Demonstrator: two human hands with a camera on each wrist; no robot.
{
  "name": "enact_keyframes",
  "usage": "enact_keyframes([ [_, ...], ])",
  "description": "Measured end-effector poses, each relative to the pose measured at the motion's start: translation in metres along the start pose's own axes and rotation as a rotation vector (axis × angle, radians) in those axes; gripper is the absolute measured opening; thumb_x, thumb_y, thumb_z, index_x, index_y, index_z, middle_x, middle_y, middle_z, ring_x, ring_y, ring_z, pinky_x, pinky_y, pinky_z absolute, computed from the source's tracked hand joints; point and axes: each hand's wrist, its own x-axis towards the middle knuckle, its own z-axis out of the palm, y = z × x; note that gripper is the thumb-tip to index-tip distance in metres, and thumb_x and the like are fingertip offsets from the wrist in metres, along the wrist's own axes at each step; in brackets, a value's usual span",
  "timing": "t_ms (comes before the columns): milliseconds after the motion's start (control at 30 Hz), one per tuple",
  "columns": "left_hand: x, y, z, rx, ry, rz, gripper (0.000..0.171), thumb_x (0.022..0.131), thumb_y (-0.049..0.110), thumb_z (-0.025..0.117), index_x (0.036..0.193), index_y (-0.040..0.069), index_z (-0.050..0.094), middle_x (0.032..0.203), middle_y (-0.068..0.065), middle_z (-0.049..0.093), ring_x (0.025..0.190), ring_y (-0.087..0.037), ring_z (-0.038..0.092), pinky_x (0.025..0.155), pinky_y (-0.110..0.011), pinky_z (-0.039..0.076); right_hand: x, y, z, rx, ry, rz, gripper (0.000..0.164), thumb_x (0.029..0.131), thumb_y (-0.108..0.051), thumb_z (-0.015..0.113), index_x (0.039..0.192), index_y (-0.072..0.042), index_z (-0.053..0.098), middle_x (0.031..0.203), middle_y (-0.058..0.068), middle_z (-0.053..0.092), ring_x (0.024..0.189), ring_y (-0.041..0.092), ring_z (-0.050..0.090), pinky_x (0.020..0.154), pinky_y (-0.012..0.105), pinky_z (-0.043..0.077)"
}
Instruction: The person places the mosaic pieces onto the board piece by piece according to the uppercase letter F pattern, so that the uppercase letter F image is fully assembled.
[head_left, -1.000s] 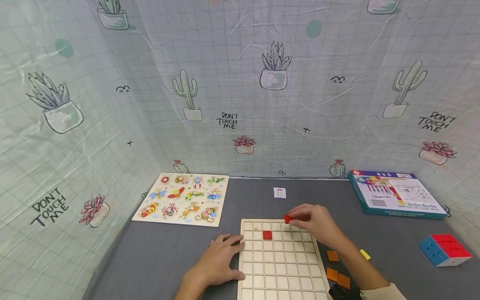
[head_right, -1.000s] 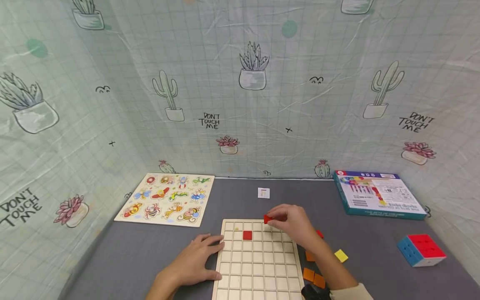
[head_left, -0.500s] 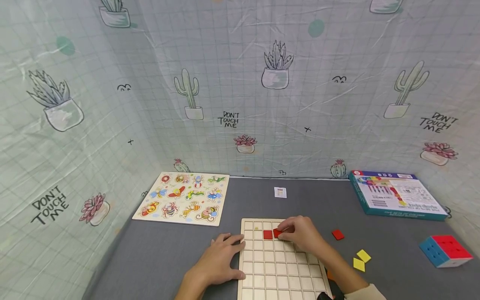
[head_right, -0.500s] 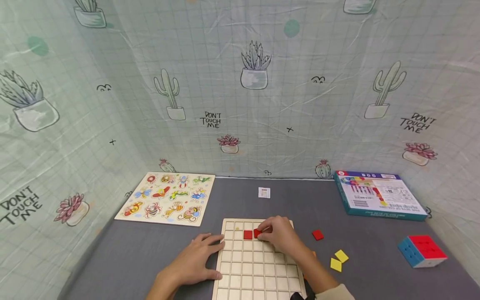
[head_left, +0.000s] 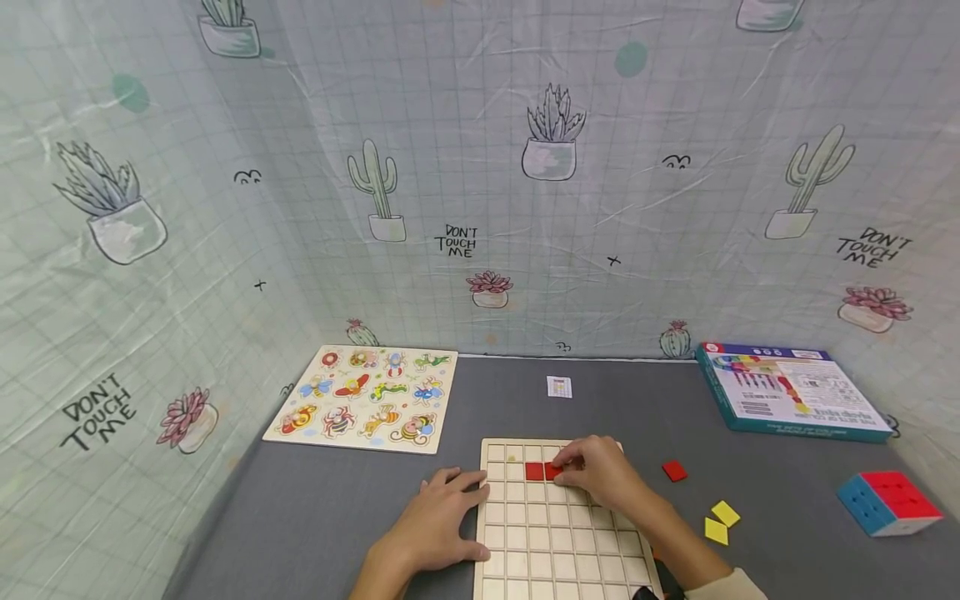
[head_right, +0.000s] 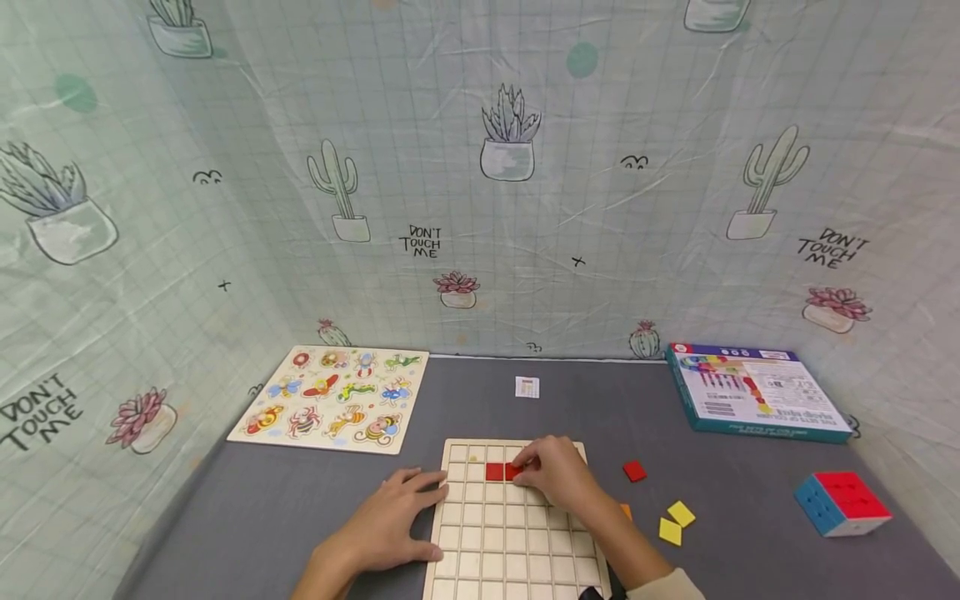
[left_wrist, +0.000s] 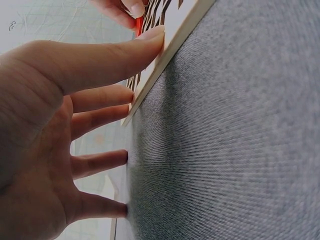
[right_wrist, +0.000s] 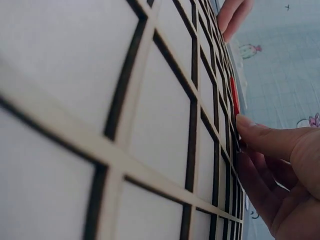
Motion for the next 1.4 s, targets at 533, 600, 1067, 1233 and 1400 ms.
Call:
enact_keyframes([
  [533, -0.0006, 0.0003, -0.0004, 0.0, 0.005, -0.002, 0.075, 0.075, 0.048, 0.087, 0.14, 0.017, 0.064, 0.155, 0.001, 0.052, 0.142, -0.042, 0.044, 0.1, -0.08, 0.041, -0.0005, -0.0045, 0.0032, 0.03, 0.01, 0.048, 0.015, 0.076, -0.007, 0.088, 0.089, -0.011, 0.081, 0.088, 0.001, 0.079, 0.065, -0.002, 0.061, 0.058, 0.018, 0.05],
  [600, -0.0007, 0.0003, -0.0003, 0.0, 0.004, -0.003, 0.075, 0.075, 0.048, 0.087, 0.14, 0.018, 0.064, 0.155, 0.001, 0.052, 0.143, -0.042, 0.044, 0.1, -0.08, 0.04, -0.0007, -0.0045, 0.004, 0.031, 0.01, 0.063, 0.015, 0.075, -0.007, 0.088, 0.088, -0.011, 0.08, 0.088, 0.0, 0.078, 0.065, -0.001, 0.06, 0.058, 0.018, 0.049],
  [1067, -0.0013, -0.0001, -0.0007, 0.005, -0.008, 0.006, 0.074, 0.078, 0.046, 0.085, 0.142, 0.018, 0.062, 0.157, 0.002, 0.051, 0.143, -0.042, 0.044, 0.101, -0.078, 0.041, -0.0007, -0.0028, 0.0059, 0.031, 0.03, 0.073, 0.015, 0.076, -0.007, 0.087, 0.087, -0.012, 0.08, 0.089, 0.0, 0.078, 0.066, -0.002, 0.06, 0.059, 0.018, 0.05],
  [1233, -0.0017, 0.0003, -0.0004, 0.015, -0.012, 0.0, 0.073, 0.078, 0.046, 0.084, 0.143, 0.018, 0.062, 0.157, 0.003, 0.05, 0.144, -0.042, 0.044, 0.101, -0.078, 0.041, -0.0003, -0.0037, 0.0063, 0.023, 0.035, 0.072, 0.014, 0.076, -0.007, 0.087, 0.087, -0.012, 0.08, 0.088, 0.0, 0.078, 0.065, -0.002, 0.06, 0.058, 0.018, 0.05],
  [1400, -0.001, 0.0011, -0.0006, 0.015, -0.024, -0.011, 0.073, 0.08, 0.045, 0.083, 0.144, 0.019, 0.06, 0.158, 0.005, 0.049, 0.145, -0.041, 0.043, 0.102, -0.078, 0.041, -0.0012, -0.0043, 0.0042, 0.026, 0.029, 0.073, 0.014, 0.076, -0.008, 0.087, 0.088, -0.012, 0.08, 0.089, 0.001, 0.078, 0.067, -0.001, 0.062, 0.059, 0.018, 0.05],
])
